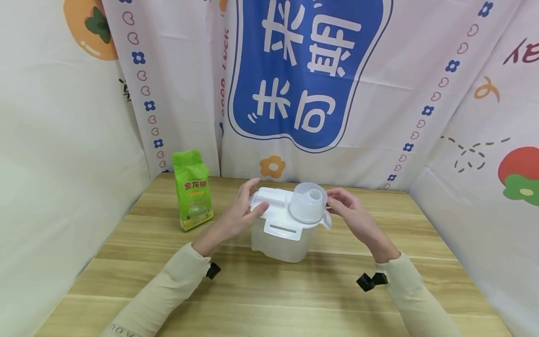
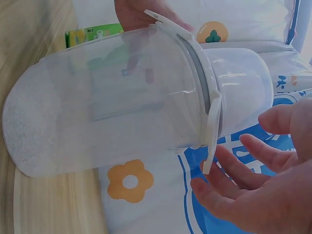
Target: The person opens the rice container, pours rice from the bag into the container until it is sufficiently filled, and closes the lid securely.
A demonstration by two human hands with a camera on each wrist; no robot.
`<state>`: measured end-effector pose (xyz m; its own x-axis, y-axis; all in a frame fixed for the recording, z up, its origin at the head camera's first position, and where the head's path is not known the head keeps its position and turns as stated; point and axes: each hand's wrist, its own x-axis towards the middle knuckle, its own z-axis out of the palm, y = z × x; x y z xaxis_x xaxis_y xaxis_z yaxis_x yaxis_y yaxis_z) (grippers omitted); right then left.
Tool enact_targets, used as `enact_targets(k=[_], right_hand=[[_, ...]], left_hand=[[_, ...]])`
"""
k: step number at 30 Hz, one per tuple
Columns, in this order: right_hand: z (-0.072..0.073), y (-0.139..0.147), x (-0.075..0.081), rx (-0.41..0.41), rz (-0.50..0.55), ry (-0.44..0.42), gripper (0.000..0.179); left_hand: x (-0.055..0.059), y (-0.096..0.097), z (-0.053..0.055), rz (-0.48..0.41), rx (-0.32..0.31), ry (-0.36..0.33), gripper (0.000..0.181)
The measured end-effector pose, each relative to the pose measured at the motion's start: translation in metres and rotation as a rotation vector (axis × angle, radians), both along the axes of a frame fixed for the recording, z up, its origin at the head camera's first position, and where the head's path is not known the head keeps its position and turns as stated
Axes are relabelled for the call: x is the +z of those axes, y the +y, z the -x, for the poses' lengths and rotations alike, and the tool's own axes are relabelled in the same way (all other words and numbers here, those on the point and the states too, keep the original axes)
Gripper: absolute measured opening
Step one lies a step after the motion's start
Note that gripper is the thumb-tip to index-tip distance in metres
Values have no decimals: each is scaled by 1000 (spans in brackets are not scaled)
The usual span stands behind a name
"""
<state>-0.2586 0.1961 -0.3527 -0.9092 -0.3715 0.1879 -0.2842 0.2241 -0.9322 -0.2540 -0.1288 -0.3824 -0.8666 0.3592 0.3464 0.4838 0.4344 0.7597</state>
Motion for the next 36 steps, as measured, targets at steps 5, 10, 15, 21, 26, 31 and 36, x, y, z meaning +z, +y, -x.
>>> enact_targets(k=[5,10,15,21,26,31,36], right_hand=[[-4,1,5,1,5,24,40],[-8,-4,11,-11,-36,55,42],[-14,-12,15,-13,-76,131,46],[-16,-21,13,39,-88,227,52],[-18,-28,7,35,-195,372,64],[-18,-35,-1,-1,-258,525,73],[-17,-39,-6,-41,-239,583,74]], left_hand=[[-6,-4,-2,-29,-13,-34,76],[-11,-7,-3,-38,-23,-47,76],[-15,-7,-4,-68,-52,-60,78],[-22,-8,-4,-104,-72,-79,83],[-29,-8,-4,-131,-105,-122,84],[-35,-8,-3,-177,-160,-137,83],[-39,-10,-2,-194,-154,-187,96]])
